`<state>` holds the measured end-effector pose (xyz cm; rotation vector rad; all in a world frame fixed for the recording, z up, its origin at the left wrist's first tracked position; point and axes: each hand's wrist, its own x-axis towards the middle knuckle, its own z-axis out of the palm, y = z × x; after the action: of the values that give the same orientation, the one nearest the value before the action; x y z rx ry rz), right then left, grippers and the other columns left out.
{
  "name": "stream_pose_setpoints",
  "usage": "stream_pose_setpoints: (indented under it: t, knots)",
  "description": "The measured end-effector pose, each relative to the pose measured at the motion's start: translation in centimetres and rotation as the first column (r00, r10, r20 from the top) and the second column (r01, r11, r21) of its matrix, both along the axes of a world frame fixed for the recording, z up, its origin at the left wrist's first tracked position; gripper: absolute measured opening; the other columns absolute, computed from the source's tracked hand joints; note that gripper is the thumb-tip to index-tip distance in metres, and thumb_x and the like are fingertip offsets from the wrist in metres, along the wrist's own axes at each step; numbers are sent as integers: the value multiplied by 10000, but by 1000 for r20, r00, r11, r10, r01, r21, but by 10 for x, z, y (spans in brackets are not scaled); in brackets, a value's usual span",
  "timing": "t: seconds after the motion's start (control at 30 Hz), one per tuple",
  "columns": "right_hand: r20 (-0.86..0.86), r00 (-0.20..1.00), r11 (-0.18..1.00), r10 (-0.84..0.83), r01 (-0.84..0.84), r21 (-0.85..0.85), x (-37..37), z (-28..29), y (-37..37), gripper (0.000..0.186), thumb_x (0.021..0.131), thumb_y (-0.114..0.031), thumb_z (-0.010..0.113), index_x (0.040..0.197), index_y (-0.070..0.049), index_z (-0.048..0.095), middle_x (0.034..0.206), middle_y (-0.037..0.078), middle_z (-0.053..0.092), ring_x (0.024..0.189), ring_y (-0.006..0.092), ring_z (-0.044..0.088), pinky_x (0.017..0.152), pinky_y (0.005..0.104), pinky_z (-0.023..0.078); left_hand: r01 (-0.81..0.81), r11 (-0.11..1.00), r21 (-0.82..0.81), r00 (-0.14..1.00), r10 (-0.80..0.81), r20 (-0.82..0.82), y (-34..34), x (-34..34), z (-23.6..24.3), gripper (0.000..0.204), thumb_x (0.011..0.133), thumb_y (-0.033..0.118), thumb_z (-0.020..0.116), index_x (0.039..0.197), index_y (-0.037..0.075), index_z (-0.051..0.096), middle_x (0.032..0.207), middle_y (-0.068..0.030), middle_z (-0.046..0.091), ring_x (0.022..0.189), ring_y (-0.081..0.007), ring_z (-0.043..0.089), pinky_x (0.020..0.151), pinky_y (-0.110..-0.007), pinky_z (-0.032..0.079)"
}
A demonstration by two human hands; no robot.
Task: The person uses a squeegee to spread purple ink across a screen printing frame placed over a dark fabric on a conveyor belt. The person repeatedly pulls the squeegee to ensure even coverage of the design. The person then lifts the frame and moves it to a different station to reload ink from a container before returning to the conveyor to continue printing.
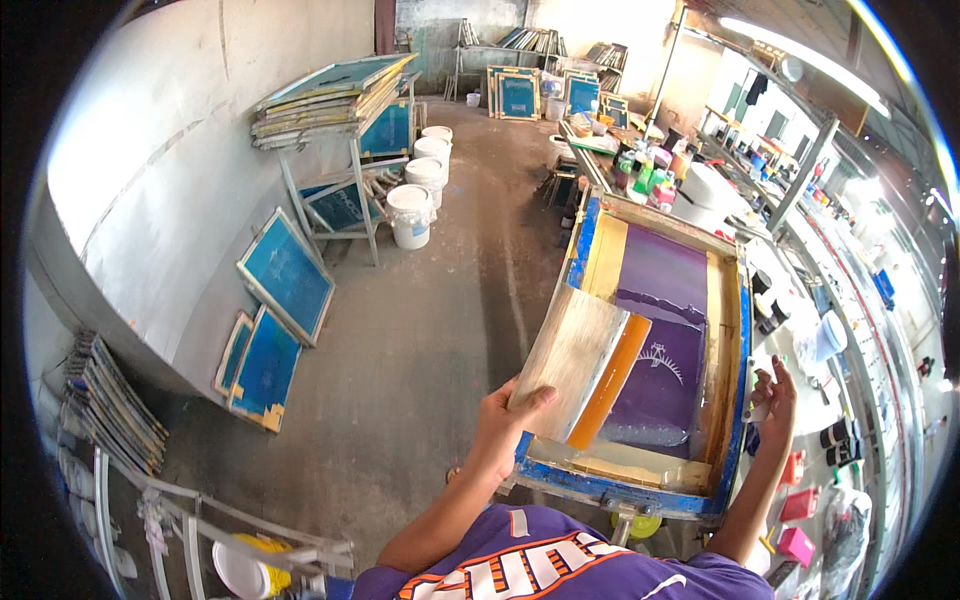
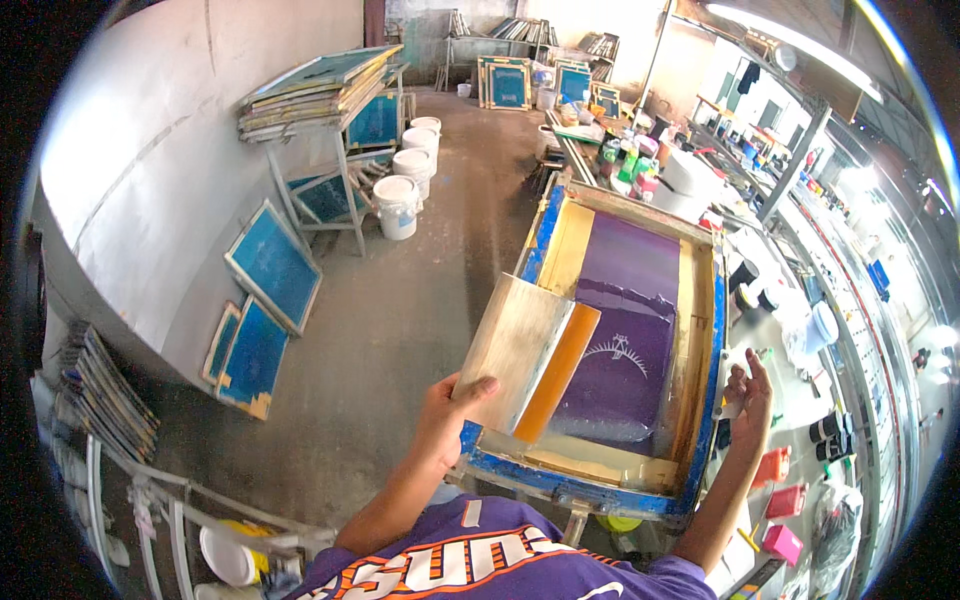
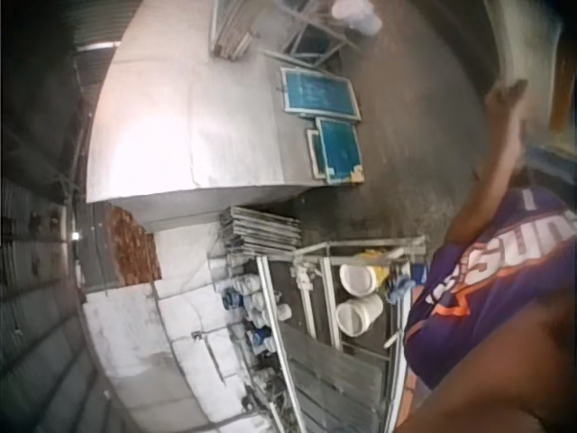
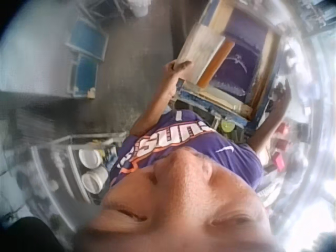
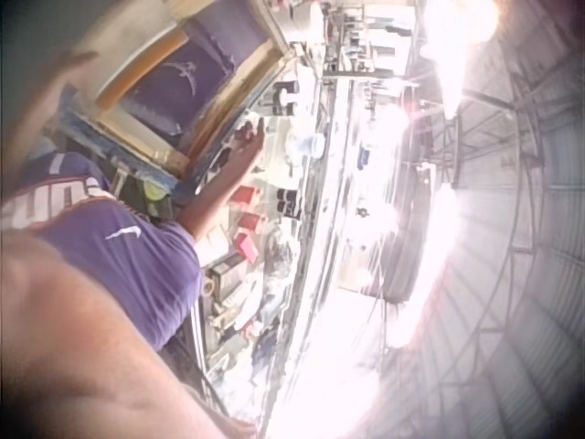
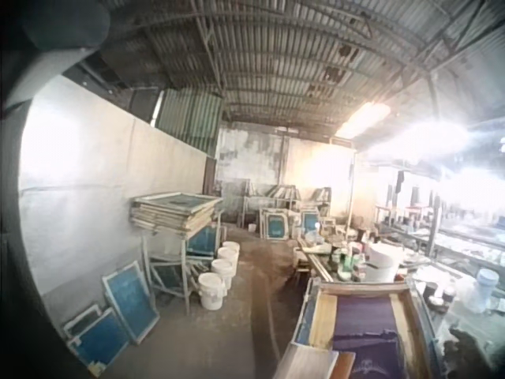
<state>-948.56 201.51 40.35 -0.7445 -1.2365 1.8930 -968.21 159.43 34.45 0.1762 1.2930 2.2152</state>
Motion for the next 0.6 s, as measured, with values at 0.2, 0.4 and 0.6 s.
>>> stream_pose_setpoints:
  t: [0.2, 0.4, 0.6]
  knots:
    - [7, 998, 998, -61, 61, 29, -95, -3, 24, 427, 976, -301, 663, 1345, -114, 559, 771, -1, 589, 566, 65, 448, 508, 229, 355, 112, 994, 13, 994, -112, -7, 26, -137, 12, 558, 859, 331, 829, 1238, -40, 656, 1087, -98, 699, 1017, -141, 639, 882, -287, 496]
    - [14, 999, 999, -35, 35, -10, -225, -26, 36, 405, 963, -299, 659, 1303, -93, 579, 779, -19, 559, 596, 47, 444, 535, 220, 354, 69, 998, 7, 995, -69, 74, 44, -259, -6, 533, 850, 298, 838, 1218, -45, 661, 1046, -101, 704, 964, -154, 666, 816, -299, 533]
    - [13, 999, 999, -43, 43, -13, -403, -61, 93, 359, 960, -334, 672, 1245, -131, 591, 747, -22, 536, 536, 52, 411, 491, 237, 361, 23, 999, -31, 1000, -22, 8, 85, -422, -20, 472, 851, 266, 837, 1165, -47, 676, 1033, -95, 704, 898, -154, 671, 774, -300, 540]
